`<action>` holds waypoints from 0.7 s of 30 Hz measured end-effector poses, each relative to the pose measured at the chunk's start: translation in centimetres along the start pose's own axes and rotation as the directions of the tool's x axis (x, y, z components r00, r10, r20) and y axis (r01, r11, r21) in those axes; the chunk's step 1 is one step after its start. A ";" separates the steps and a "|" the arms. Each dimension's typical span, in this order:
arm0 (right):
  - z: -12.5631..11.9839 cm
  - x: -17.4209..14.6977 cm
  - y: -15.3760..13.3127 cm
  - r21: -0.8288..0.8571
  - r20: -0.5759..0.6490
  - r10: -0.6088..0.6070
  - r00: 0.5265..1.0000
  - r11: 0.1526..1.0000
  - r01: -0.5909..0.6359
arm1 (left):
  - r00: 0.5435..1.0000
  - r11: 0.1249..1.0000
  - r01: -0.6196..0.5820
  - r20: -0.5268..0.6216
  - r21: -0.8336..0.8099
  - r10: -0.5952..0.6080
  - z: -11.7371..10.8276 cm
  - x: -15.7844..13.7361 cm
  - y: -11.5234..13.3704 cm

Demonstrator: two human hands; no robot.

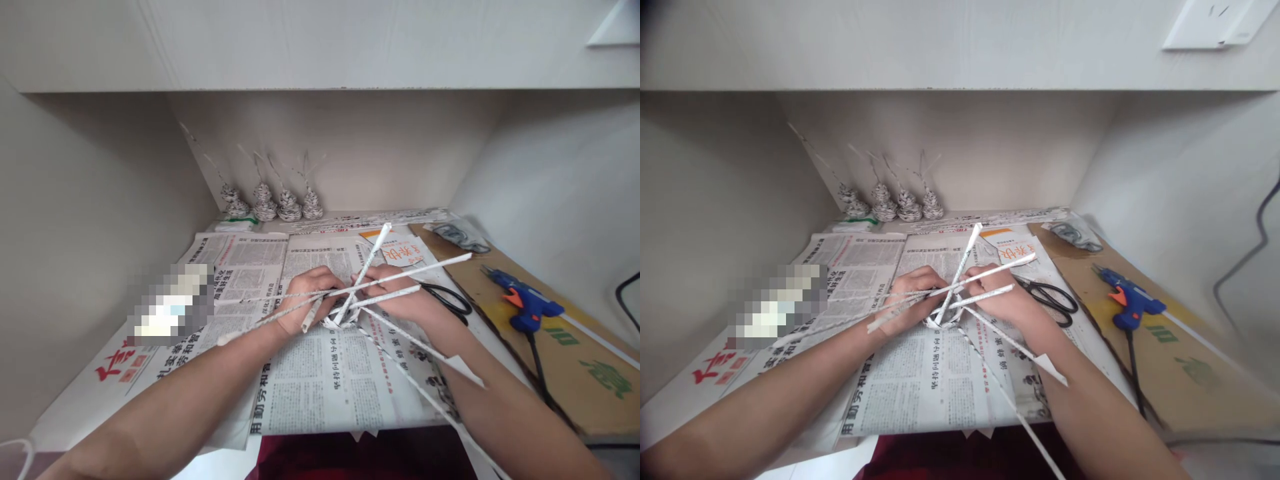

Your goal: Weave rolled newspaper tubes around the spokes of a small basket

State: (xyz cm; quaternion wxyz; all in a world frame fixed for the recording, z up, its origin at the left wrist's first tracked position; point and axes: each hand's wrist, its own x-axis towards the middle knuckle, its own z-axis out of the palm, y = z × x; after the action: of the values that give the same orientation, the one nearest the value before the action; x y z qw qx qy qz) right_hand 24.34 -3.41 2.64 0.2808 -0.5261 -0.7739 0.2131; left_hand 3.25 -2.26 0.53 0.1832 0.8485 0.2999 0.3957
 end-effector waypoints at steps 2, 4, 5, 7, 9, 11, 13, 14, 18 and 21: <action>0.4 0.0 0.2 0.110 0.021 0.126 0.992 0.986 -0.128 | 1.000 0.999 -0.023 0.021 0.023 0.022 -0.1 0.0 0.2; 0.8 0.1 0.3 0.221 0.004 0.190 0.982 0.957 -0.187 | 0.999 0.998 -0.034 0.038 0.044 0.033 -0.3 0.1 0.3; 0.8 0.1 0.3 0.265 -0.010 0.198 0.980 0.946 -0.188 | 0.999 0.998 -0.035 0.040 0.050 0.033 -0.3 0.1 0.4; 0.8 0.1 0.1 0.321 -0.017 0.183 0.983 0.932 -0.168 | 0.999 0.998 -0.031 0.030 0.057 0.029 -0.4 0.1 0.5; 0.5 0.0 -0.3 0.355 0.002 0.148 0.989 0.925 -0.139 | 1.000 0.998 -0.023 0.021 0.057 0.022 -0.4 0.1 0.5; 0.0 -0.2 -0.8 0.341 -0.001 0.099 0.995 0.935 -0.093 | 0.999 0.998 -0.026 0.024 0.055 0.024 -0.4 0.1 0.4; -0.4 -0.4 -1.3 0.263 -0.037 0.044 0.998 0.964 -0.033 | 0.999 0.998 -0.045 0.025 0.053 0.044 -0.3 0.1 0.2; -0.6 -0.5 -1.5 0.212 -0.050 0.012 0.999 0.977 -0.001 | 0.998 0.997 -0.057 0.019 0.053 0.057 -0.3 0.1 0.1; -0.9 -0.6 -1.8 0.118 -0.034 -0.118 0.992 0.986 0.121 | 0.994 0.995 -0.096 -0.047 0.026 0.097 0.0 0.1 0.0; -1.0 -0.6 -1.7 0.117 -0.008 -0.158 0.987 0.980 0.158 | 0.995 0.996 -0.084 -0.061 -0.036 0.082 0.3 0.1 0.0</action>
State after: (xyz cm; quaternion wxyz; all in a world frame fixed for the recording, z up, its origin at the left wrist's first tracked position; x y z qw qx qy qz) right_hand 23.99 -4.58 4.31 0.3267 -0.4454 -0.7997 0.2355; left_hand 3.54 -2.23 0.40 0.1739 0.8443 0.2619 0.4339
